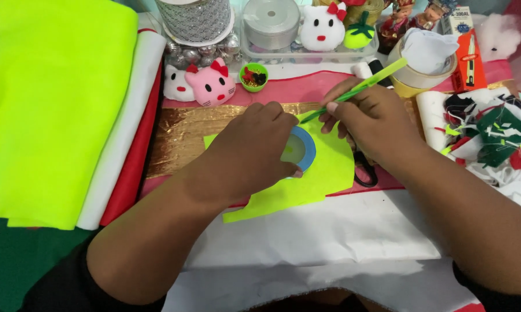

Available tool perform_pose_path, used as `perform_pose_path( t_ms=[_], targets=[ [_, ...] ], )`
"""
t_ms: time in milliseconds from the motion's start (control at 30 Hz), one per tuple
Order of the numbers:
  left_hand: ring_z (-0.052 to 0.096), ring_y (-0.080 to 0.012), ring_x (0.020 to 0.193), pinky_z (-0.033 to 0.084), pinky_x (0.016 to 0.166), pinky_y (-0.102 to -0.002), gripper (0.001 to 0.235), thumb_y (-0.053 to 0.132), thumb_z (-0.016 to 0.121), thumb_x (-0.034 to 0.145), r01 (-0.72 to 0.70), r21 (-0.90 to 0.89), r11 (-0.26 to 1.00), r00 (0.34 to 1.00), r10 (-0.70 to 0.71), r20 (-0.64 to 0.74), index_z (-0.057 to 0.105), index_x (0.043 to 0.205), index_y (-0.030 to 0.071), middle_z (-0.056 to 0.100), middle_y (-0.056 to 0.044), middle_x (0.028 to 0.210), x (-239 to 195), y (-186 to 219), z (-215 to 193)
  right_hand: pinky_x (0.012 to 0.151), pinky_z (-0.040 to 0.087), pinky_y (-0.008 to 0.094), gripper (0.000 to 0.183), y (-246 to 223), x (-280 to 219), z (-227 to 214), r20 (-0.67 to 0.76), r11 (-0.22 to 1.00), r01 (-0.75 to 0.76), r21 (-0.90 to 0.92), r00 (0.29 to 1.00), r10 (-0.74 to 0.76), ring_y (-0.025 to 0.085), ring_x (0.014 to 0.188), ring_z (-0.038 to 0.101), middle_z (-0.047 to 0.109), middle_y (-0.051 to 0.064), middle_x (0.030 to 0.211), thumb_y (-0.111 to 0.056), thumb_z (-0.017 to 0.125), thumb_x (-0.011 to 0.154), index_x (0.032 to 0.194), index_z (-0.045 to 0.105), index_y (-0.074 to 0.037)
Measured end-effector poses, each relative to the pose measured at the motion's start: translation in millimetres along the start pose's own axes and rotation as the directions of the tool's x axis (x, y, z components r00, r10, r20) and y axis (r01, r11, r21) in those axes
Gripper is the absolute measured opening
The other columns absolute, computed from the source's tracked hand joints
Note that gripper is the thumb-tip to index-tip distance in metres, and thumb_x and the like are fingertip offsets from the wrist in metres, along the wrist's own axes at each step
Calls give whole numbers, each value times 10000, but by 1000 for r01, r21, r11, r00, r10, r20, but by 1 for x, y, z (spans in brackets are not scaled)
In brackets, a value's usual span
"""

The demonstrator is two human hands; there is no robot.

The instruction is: Tracing a circle onto neon green fabric using a tape roll as a template and cutting the fabric with scissors.

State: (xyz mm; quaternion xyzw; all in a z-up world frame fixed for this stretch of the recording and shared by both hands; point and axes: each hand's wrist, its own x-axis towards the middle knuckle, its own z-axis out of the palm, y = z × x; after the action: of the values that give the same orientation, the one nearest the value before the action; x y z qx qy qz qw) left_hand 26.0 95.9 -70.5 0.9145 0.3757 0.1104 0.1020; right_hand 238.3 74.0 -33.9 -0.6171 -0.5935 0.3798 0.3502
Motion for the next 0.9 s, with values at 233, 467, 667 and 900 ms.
perform_pose_path(
  t_ms=[233,467,667,900],
  targets=[
    [592,-360,1029,487,834,-479,921,509,965,655,34,-60,998,999,-33,20,564,1364,80,611,-117,1148,-1,2,-2,620,551,265,173,14,8,5,97,997,28,75,995,-36,166,695,699,751,114,797,-82,538,1022,984,698,-26],
    [578,-369,1051,487,855,-488,873,499,959,660,24,-72,997,1000,-23,10,593,1333,79,599,-118,1178,-1,-1,-1,628,597,257,229,19,9,2,138,983,164,-87,979,-151,152,677,740,730,30,926,-62,556,970,837,731,-1],
    [562,-366,987,473,870,-461,809,505,961,631,-21,-85,996,1000,20,-12,662,1248,75,568,-100,1100,1,-8,8,621,625,269,167,12,0,-3,131,992,115,-59,986,-106,176,644,736,726,109,767,-16,536,886,872,701,-35],
    [541,-397,1097,451,952,-480,818,498,930,683,21,-134,991,998,-13,57,638,1321,77,552,-111,1179,0,-7,1,556,598,275,155,0,-7,-8,158,991,33,-131,987,-12,199,584,754,724,132,693,-39,566,824,800,719,-22]
  ],
)
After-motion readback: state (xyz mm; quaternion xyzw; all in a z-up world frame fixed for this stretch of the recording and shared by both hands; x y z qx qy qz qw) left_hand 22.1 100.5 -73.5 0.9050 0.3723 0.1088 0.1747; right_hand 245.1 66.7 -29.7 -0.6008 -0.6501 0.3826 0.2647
